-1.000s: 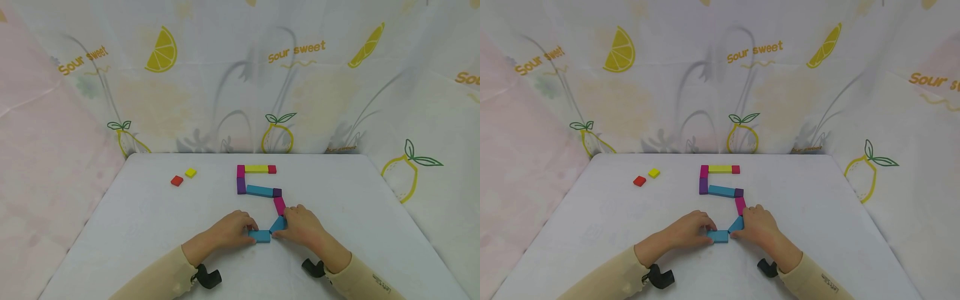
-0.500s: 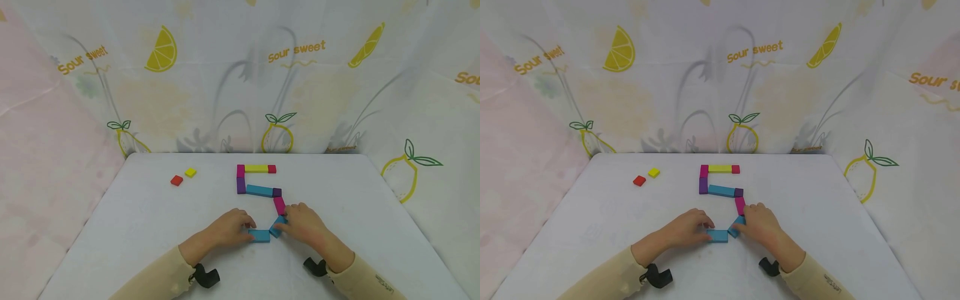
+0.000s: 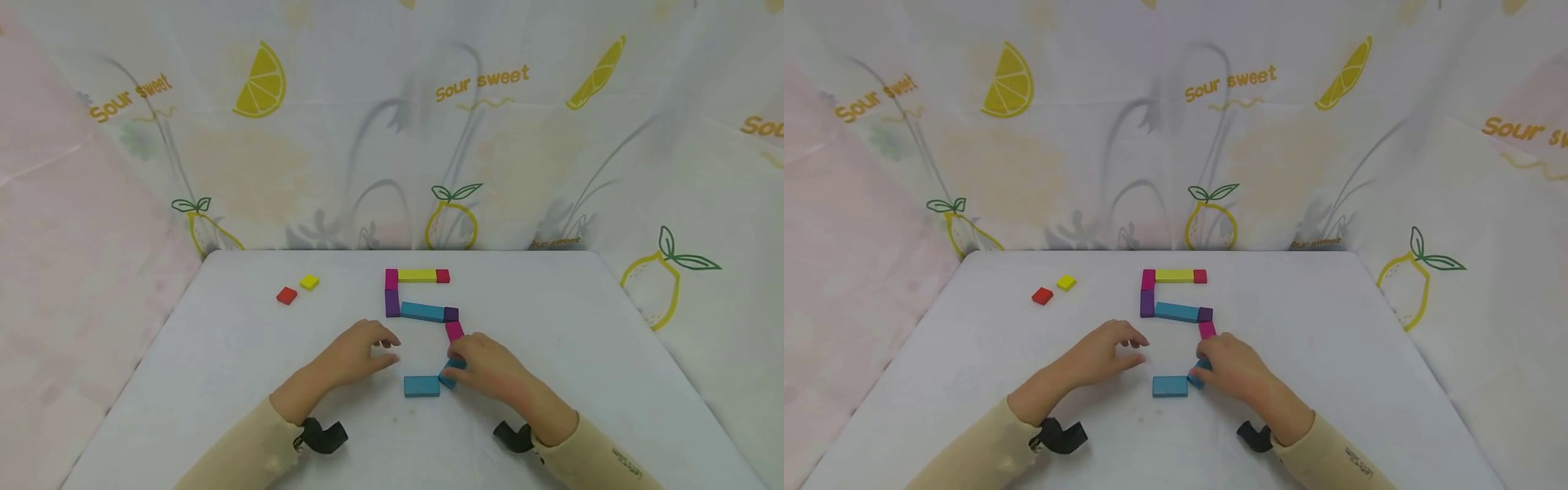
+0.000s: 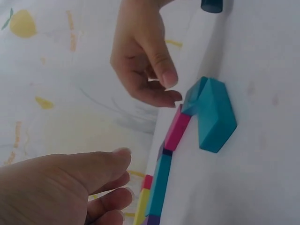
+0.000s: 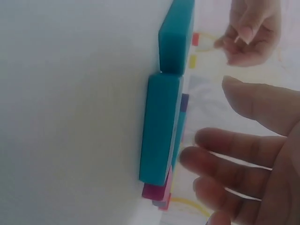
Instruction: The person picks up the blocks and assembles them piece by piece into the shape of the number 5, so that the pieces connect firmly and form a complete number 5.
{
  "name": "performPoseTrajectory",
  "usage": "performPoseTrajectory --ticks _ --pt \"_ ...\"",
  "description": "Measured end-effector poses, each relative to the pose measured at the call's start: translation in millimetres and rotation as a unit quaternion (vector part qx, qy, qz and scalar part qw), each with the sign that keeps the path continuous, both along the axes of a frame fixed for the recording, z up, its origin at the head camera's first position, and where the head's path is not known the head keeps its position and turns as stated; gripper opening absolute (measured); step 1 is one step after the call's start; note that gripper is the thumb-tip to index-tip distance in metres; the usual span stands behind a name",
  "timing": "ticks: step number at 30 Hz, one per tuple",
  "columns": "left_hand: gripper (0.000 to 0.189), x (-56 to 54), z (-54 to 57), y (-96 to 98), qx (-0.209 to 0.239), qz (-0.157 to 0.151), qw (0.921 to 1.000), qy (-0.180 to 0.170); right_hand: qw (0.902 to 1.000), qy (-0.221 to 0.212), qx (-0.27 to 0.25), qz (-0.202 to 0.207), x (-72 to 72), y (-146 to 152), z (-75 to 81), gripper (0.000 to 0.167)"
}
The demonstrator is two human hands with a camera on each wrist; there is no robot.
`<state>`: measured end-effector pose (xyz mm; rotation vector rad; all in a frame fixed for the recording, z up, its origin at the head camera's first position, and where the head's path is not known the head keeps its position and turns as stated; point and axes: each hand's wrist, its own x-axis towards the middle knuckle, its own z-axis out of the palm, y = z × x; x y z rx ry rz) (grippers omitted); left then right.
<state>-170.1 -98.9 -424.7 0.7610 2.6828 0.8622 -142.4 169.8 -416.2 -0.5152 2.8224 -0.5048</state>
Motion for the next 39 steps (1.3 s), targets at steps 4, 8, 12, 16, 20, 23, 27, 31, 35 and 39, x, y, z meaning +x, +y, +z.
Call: performPoseTrajectory --ticks 4,8,12,16,20,23,27,31,35,39 --pt "0.028 -7.1 4.4 -11.2 0.013 0.038 0.9991 0.016 0.9997 -0.008 -0.015 0.02 0.3 -4.3 -1.9 0.026" --pt "0.026 -16.2 7.3 -23.2 0.019 0.09 0.9952 0.033 0.998 -0.012 -0.028 0.056 1.1 -7.4 -4.6 0.027" --pt "0.025 -26.8 3.6 -38.6 0.027 0.138 0.9887 0.052 0.9955 -0.01 -0.035 0.087 2.4 -9.9 -5.1 0.028" --pt "0.025 -34.8 0.2 -54.0 0.045 0.181 0.9808 0.058 0.9942 -0.019 -0.036 0.1 3.9 -12.8 -5.0 0.03" --pt "0.027 -41.8 -1.5 -66.0 0.065 0.216 0.9716 0.071 0.9939 -0.017 -0.033 0.104 4.9 -15.1 -6.1 0.034" --pt "0.028 -48.4 -5.5 -73.4 0.076 0.243 0.9635 0.084 0.994 -0.012 -0.027 0.105 5.1 -16.8 -7.3 0.036" --pt "0.03 -57.9 -14.3 -82.3 0.084 0.271 0.9551 0.087 0.9937 -0.005 -0.025 0.109 5.4 -19.6 -8.2 0.036" --pt "0.033 -67.4 -21.4 -90.4 0.087 0.295 0.9486 0.076 0.9933 -0.001 -0.032 0.111 6.4 -22.6 -8.6 0.036" --pt "0.033 -75.1 -25.3 -97.2 0.093 0.313 0.9425 0.07 0.9943 -0.007 -0.033 0.101 6.9 -24.7 -9.7 0.035" --pt "0.033 -80.3 -28.4 -102.7 0.081 0.331 0.9381 0.065 0.9952 -0.013 -0.028 0.093 6.5 -25.9 -11.2 0.033"
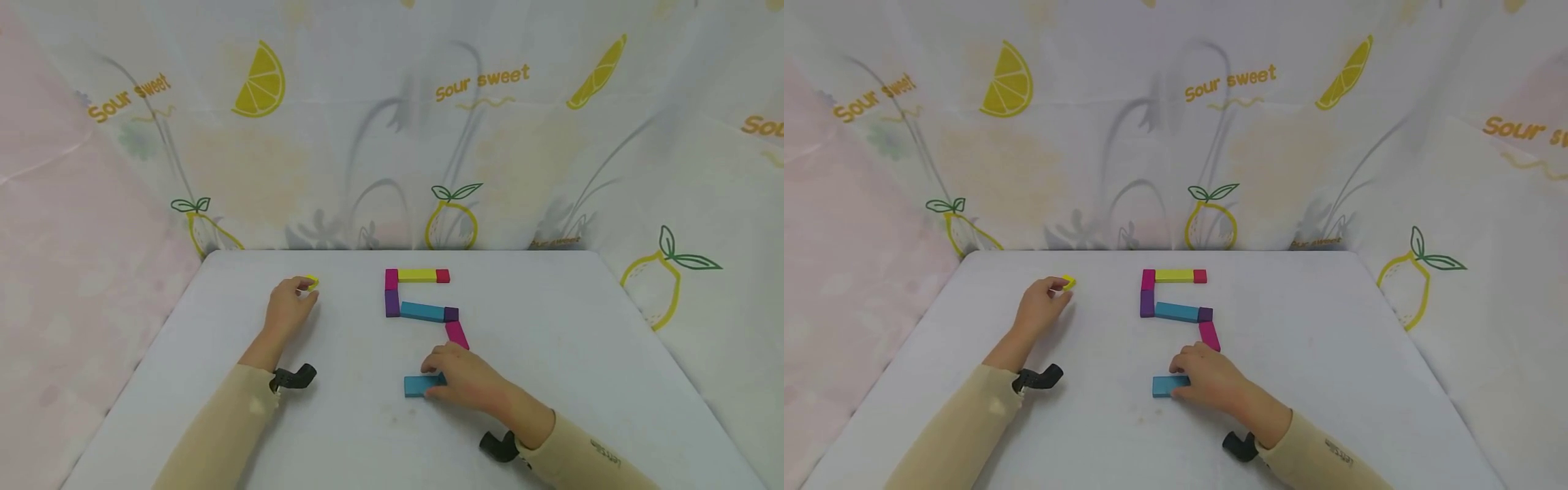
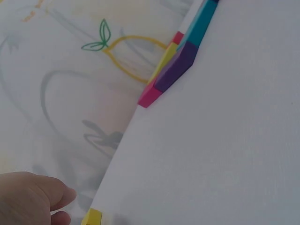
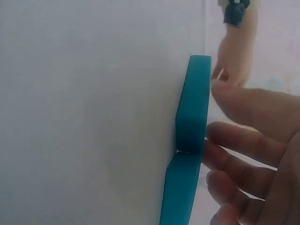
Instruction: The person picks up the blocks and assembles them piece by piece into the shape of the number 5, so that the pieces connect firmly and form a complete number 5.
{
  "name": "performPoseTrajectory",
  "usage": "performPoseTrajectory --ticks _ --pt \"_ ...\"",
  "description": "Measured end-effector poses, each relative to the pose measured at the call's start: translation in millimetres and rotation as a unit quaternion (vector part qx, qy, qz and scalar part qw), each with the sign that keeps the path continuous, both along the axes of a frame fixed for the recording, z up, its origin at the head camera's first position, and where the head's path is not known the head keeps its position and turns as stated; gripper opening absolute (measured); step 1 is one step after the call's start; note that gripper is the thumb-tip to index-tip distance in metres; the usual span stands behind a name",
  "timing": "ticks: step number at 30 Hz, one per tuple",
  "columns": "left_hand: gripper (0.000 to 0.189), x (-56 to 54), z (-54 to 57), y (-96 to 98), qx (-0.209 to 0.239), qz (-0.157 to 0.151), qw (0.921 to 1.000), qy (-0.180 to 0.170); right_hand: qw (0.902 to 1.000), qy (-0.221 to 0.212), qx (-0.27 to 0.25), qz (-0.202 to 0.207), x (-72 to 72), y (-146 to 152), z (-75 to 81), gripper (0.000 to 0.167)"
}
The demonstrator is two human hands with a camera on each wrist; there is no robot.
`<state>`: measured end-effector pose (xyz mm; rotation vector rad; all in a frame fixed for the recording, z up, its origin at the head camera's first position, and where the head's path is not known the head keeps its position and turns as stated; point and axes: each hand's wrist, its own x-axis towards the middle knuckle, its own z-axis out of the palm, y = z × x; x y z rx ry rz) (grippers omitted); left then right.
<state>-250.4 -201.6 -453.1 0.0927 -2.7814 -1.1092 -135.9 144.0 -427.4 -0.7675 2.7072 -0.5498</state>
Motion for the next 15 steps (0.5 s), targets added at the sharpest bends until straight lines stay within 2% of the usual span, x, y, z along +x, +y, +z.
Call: performPoseTrajectory --ticks 9,15 --pt "0.033 -8.1 -0.7 -7.4 -0.005 0.02 0.9998 -0.009 0.9997 -0.02 0.01 -0.008 -1.5 -1.4 -0.9 0.027" --pt "0.034 -14.9 -1.8 -10.2 -0.006 0.027 0.9994 -0.018 0.9998 -0.019 0.006 -0.007 -2.2 -2.4 -2.6 0.024"
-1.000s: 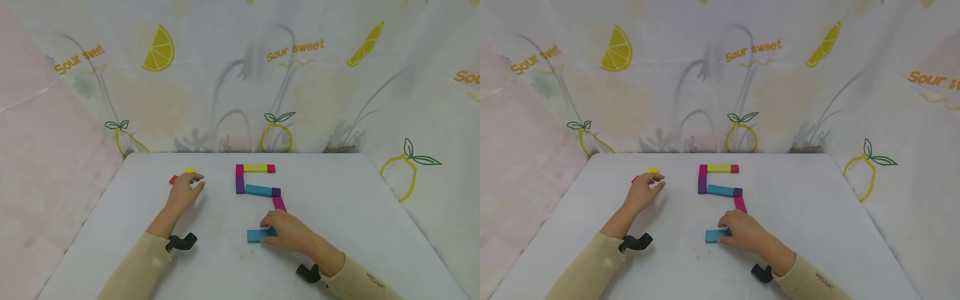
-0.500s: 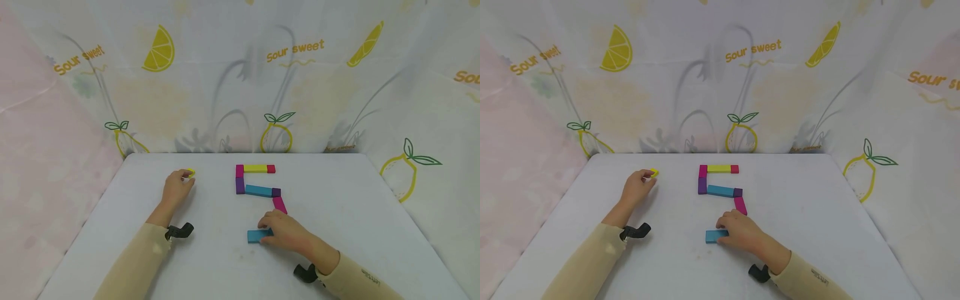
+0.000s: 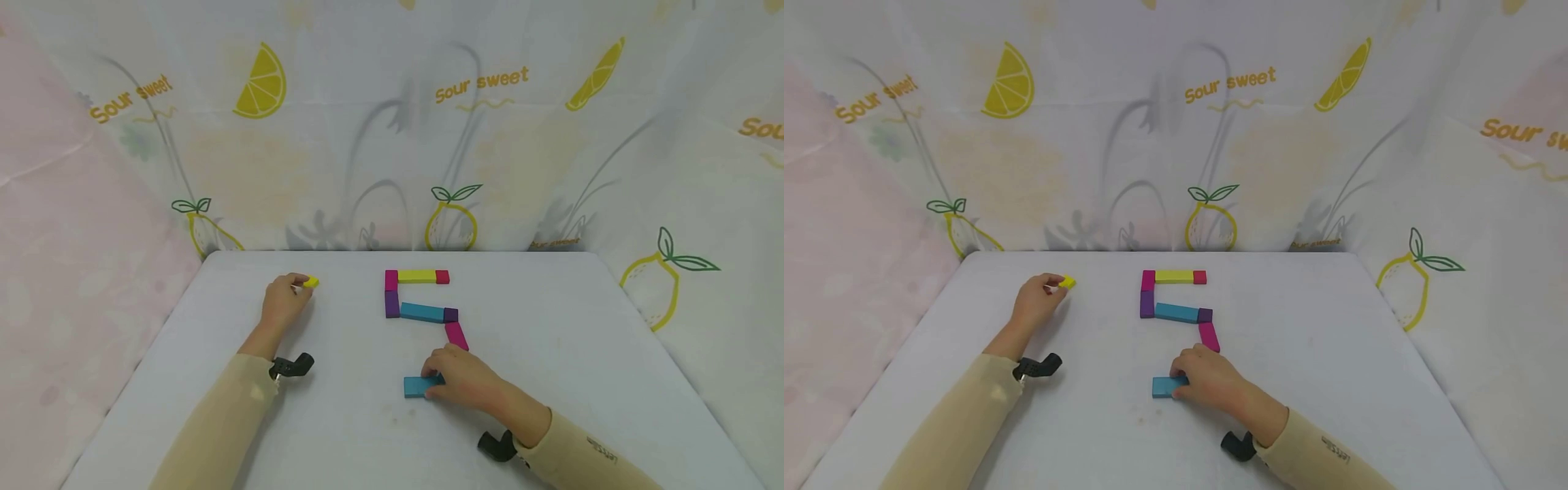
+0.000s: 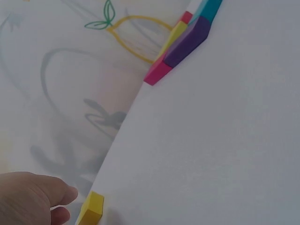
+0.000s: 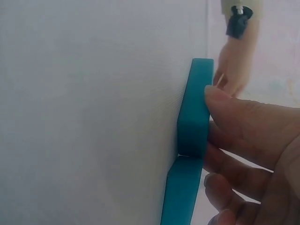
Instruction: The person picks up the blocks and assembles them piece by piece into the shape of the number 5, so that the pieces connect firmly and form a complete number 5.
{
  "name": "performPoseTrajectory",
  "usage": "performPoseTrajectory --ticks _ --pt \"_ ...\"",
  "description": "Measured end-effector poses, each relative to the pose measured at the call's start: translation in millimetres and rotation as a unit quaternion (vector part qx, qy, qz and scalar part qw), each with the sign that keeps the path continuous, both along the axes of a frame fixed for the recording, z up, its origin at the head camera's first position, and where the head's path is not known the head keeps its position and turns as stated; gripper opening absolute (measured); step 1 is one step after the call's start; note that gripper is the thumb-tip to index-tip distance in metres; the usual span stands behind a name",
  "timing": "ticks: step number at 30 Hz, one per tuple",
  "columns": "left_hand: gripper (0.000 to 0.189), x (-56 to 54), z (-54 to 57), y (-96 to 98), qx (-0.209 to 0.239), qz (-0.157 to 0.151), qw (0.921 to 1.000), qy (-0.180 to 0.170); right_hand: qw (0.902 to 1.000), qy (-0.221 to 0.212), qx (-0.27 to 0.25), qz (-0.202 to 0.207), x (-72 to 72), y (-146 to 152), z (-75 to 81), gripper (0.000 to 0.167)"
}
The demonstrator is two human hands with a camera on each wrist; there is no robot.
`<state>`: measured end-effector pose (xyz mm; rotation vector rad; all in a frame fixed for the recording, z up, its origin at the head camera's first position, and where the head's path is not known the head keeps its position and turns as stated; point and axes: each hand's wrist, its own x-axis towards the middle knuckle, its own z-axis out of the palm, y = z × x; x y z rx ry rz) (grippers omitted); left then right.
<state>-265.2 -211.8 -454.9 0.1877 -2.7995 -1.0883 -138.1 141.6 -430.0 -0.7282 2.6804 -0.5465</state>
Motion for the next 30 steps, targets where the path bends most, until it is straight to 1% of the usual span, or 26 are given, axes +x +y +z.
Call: performPoseTrajectory --ticks 5,8,12,15,19,22,26,30 --pt "0.036 -8.1 1.2 0.8 0.001 0.007 0.9996 -0.026 1.0 -0.003 -0.001 -0.008 -0.1 -0.3 -1.7 0.023" --pt "0.038 -13.1 2.0 1.6 -0.022 0.008 0.9993 -0.028 0.9999 -0.003 0.001 -0.014 -0.1 -0.4 -1.1 0.023" --pt "0.04 -17.2 2.5 1.7 -0.066 0.006 0.9975 -0.027 0.9999 0.002 0.005 -0.013 -0.1 -0.9 -1.0 0.024" --pt "0.042 -18.2 2.7 1.0 -0.08 0.003 0.9961 -0.036 0.9999 0.008 0.006 -0.008 -0.1 -1.2 -1.2 0.023" --pt "0.043 -18.9 1.3 -0.2 -0.087 -0.002 0.9949 -0.05 0.9999 0.007 0.0 -0.007 0.6 -0.7 0.1 0.022" --pt "0.042 -18.8 -0.2 -0.6 -0.104 -0.011 0.9936 -0.043 0.9999 0.003 -0.001 -0.011 0.8 -0.5 0.8 0.022" --pt "0.04 -17.3 -1.7 -1.0 -0.132 -0.028 0.9905 -0.024 0.9999 0.0 0.006 -0.015 0.0 -1.6 0.3 0.022" --pt "0.039 -13.9 -2.0 0.1 -0.141 -0.043 0.9889 -0.023 0.9999 0.001 0.006 -0.014 0.1 -2.6 0.2 0.022"
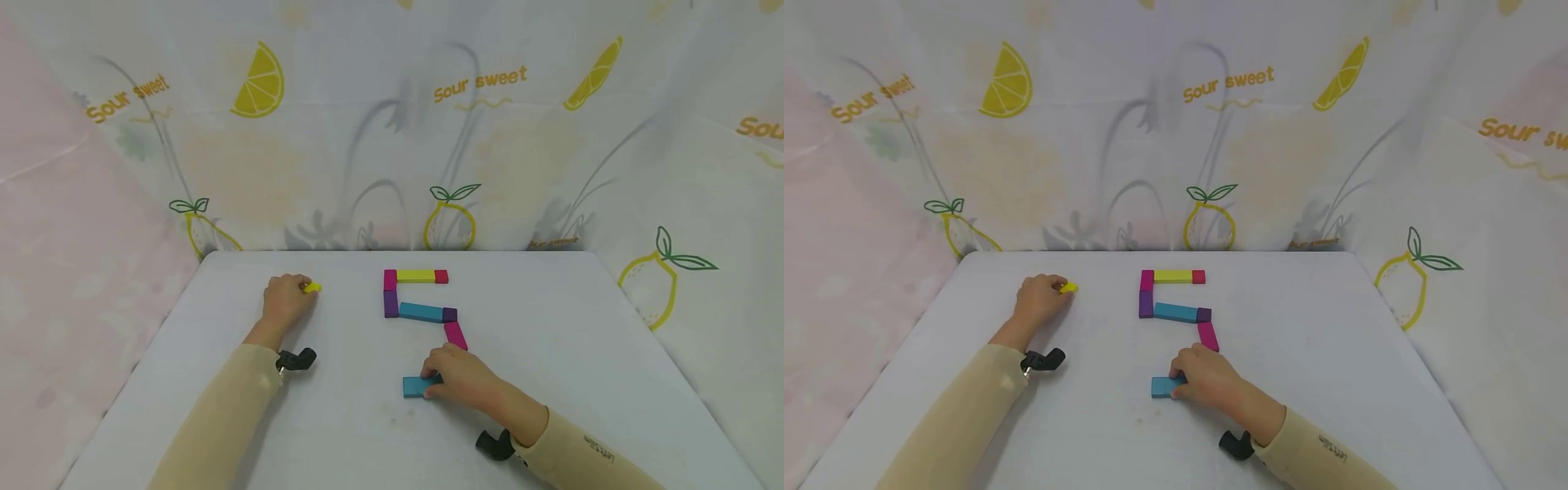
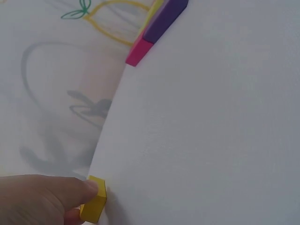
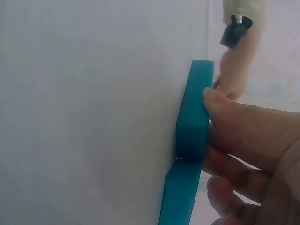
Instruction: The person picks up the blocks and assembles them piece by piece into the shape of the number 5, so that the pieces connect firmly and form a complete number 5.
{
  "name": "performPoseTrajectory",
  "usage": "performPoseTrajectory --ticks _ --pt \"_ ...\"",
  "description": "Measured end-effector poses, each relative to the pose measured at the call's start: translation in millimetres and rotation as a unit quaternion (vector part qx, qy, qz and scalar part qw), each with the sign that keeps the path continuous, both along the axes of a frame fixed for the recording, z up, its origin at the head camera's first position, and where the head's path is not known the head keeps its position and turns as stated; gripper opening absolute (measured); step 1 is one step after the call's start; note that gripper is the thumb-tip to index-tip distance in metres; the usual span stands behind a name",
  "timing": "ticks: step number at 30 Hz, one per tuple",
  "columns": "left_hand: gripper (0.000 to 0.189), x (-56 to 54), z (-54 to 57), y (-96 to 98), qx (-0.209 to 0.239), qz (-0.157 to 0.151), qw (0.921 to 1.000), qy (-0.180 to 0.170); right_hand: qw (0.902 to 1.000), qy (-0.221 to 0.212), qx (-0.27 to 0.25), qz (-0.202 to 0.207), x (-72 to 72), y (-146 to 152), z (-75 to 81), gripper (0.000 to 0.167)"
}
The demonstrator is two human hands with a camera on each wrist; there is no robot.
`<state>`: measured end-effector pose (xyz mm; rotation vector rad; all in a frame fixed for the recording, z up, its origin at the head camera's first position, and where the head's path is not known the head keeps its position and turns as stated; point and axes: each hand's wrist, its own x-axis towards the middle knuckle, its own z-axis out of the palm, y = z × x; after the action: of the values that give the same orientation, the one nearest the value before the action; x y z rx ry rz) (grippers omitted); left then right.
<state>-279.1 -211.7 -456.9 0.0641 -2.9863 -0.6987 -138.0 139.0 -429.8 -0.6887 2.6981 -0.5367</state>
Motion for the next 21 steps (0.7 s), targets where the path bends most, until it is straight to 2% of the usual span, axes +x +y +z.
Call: performPoseTrajectory --ticks 6,13,21 --pt "0.042 9.0 3.3 4.3 0.006 -0.027 0.9993 -0.026 1.0 -0.001 -0.001 -0.003 1.0 -0.3 0.6 0.022" --pt "0.039 21.7 10.7 9.7 -0.005 -0.077 0.9962 -0.041 0.9999 -0.01 -0.001 -0.006 0.4 -0.6 2.0 0.023" --pt "0.035 33.0 8.7 17.8 -0.009 -0.125 0.991 -0.046 0.9996 -0.024 -0.005 -0.014 -1.8 -1.7 2.8 0.022"
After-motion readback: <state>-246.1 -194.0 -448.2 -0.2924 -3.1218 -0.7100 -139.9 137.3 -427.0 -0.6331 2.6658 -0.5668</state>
